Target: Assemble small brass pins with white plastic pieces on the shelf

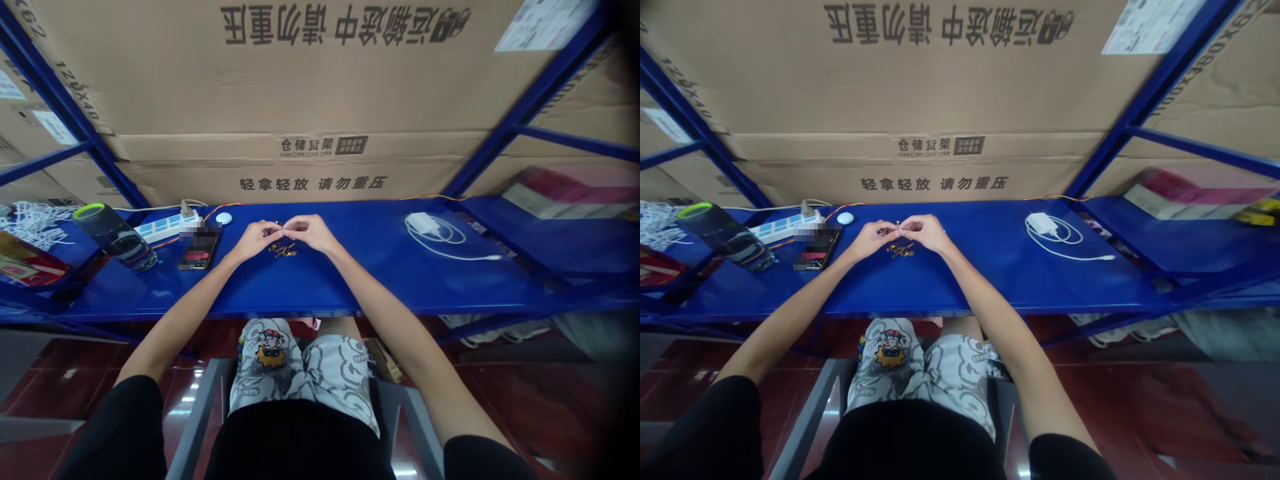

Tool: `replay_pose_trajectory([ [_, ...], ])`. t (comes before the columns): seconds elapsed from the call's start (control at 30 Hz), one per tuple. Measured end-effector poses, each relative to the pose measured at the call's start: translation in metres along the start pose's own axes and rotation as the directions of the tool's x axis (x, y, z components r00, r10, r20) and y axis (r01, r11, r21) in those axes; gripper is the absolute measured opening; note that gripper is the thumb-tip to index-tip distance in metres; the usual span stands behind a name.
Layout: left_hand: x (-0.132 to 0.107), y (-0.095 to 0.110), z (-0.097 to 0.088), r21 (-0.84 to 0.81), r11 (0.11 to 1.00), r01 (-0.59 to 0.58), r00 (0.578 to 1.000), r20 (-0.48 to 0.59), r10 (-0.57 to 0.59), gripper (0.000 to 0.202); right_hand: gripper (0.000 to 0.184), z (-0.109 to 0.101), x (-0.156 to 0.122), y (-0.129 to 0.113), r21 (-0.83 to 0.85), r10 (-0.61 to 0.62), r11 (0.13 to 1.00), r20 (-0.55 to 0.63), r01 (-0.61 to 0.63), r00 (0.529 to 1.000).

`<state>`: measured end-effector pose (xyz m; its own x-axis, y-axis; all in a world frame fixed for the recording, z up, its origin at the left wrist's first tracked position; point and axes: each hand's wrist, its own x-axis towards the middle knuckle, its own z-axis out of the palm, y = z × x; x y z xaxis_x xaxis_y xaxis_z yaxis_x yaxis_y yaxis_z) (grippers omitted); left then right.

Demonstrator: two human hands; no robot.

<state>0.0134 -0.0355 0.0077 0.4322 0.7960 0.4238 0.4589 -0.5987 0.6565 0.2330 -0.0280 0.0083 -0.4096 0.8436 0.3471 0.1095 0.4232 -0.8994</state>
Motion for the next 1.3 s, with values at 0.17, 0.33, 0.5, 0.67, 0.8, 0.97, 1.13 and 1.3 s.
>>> replay_pose_trajectory([
  [0.17,0.001,0.002,0.000,0.044,0.997,-0.065,0.998,-0.009,0.065,0.036,0.036,0.003,-0.001,-0.001,0.092,0.033,0.995,-0.034,-0.030,0.999],
  [0.33,0.000,0.005,-0.003,0.232,0.963,-0.138,0.989,0.075,0.124,0.029,0.034,0.007,0.000,-0.001,0.165,0.076,0.984,-0.058,-0.066,0.995],
  [0.5,0.002,0.012,-0.001,0.259,0.954,-0.149,0.988,0.086,0.131,0.027,0.033,0.006,0.001,-0.007,0.158,0.083,0.985,-0.061,-0.073,0.995],
  [0.67,0.005,0.011,0.000,0.219,0.969,-0.114,0.993,0.056,0.105,0.022,0.027,-0.005,0.002,-0.005,0.123,0.106,0.988,-0.061,-0.098,0.993],
  [0.8,0.003,0.001,-0.014,0.256,0.963,-0.085,0.996,0.042,0.077,0.021,0.015,-0.030,0.000,0.004,-0.118,0.148,0.979,-0.161,-0.168,0.976],
  [0.97,0.000,-0.006,-0.030,0.380,0.908,-0.176,0.974,0.199,0.106,0.018,0.014,-0.048,-0.006,0.009,-0.641,0.046,0.758,-0.126,-0.116,0.991],
  [1.13,-0.005,-0.004,-0.035,0.415,0.885,-0.209,0.950,0.301,0.083,0.012,0.017,-0.040,-0.008,0.006,-0.796,-0.003,0.599,-0.102,-0.080,0.995],
  [1.3,-0.008,-0.001,-0.039,0.453,0.873,-0.179,0.956,0.291,0.045,0.016,0.022,-0.029,-0.005,0.009,-0.781,-0.023,0.624,-0.015,0.003,1.000],
])
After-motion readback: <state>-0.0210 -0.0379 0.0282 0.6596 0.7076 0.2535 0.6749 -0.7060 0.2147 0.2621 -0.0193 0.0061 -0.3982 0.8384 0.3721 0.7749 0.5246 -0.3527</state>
